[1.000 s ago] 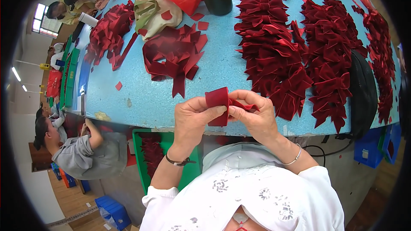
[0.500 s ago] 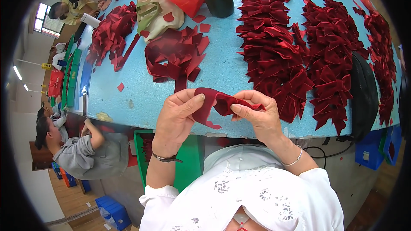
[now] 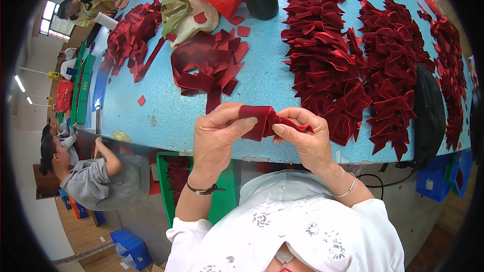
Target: Folding and tying red ribbons into decorative bows at a factory workbench.
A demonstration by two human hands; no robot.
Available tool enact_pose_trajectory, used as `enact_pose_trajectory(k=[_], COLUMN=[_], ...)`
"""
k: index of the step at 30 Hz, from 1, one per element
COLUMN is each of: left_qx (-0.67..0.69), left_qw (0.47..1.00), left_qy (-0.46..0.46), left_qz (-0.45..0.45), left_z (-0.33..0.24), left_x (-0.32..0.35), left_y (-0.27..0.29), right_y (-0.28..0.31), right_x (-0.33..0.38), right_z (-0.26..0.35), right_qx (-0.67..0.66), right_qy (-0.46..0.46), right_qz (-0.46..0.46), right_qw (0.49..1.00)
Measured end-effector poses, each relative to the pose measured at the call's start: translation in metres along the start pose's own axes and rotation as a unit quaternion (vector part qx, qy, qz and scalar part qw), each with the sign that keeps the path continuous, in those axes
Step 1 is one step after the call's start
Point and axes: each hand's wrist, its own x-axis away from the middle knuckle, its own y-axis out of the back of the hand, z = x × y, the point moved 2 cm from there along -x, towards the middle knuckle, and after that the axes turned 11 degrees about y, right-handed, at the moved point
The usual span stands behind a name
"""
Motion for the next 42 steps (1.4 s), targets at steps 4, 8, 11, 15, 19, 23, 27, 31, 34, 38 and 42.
enact_pose_trajectory(k=[4, 8, 11, 15, 19, 23, 27, 31, 34, 38, 42], left_qx=[-0.17, -0.314, -0.306, -0.263, -0.126, -0.016, -0.074, -0.123, -0.112, -0.077, -0.058], left_qw=[0.972, 0.89, 0.887, 0.923, 0.98, 0.992, 0.972, 0.956, 0.958, 0.968, 0.975], left_qy=[-0.141, -0.304, -0.307, -0.229, -0.104, -0.112, -0.213, -0.241, -0.225, -0.178, -0.118], left_qz=[-0.085, -0.13, -0.157, -0.161, -0.113, -0.056, -0.065, -0.114, -0.136, -0.162, -0.18], left_z=[-0.005, -0.009, 0.003, 0.009, 0.005, 0.004, 0.011, 0.026, 0.035, 0.04, 0.037], left_x=[0.003, 0.003, 0.005, 0.009, 0.006, -0.002, -0.003, 0.004, 0.006, 0.007, 0.008], left_y=[-0.004, -0.014, -0.01, -0.01, -0.007, -0.009, -0.009, -0.011, -0.016, -0.023, -0.029], right_y=[-0.001, -0.002, -0.004, -0.004, -0.003, -0.003, -0.005, -0.007, -0.008, -0.007, -0.008], right_x=[0.0, -0.002, -0.004, -0.006, -0.008, -0.009, -0.009, -0.01, -0.008, -0.006, -0.004], right_z=[0.0, 0.0, 0.0, -0.002, -0.006, -0.004, -0.003, -0.002, -0.003, 0.0, 0.0], right_qx=[0.024, 0.046, 0.069, 0.07, 0.074, 0.091, 0.069, 0.067, 0.052, 0.09, 0.121], right_qy=[0.007, 0.025, 0.039, 0.045, 0.044, 0.048, 0.056, 0.072, 0.086, 0.107, 0.129], right_qz=[0.003, 0.002, 0.002, -0.006, -0.001, -0.007, -0.009, -0.022, -0.028, -0.018, -0.028], right_qw=[1.0, 0.999, 0.997, 0.996, 0.996, 0.995, 0.996, 0.995, 0.995, 0.99, 0.984])
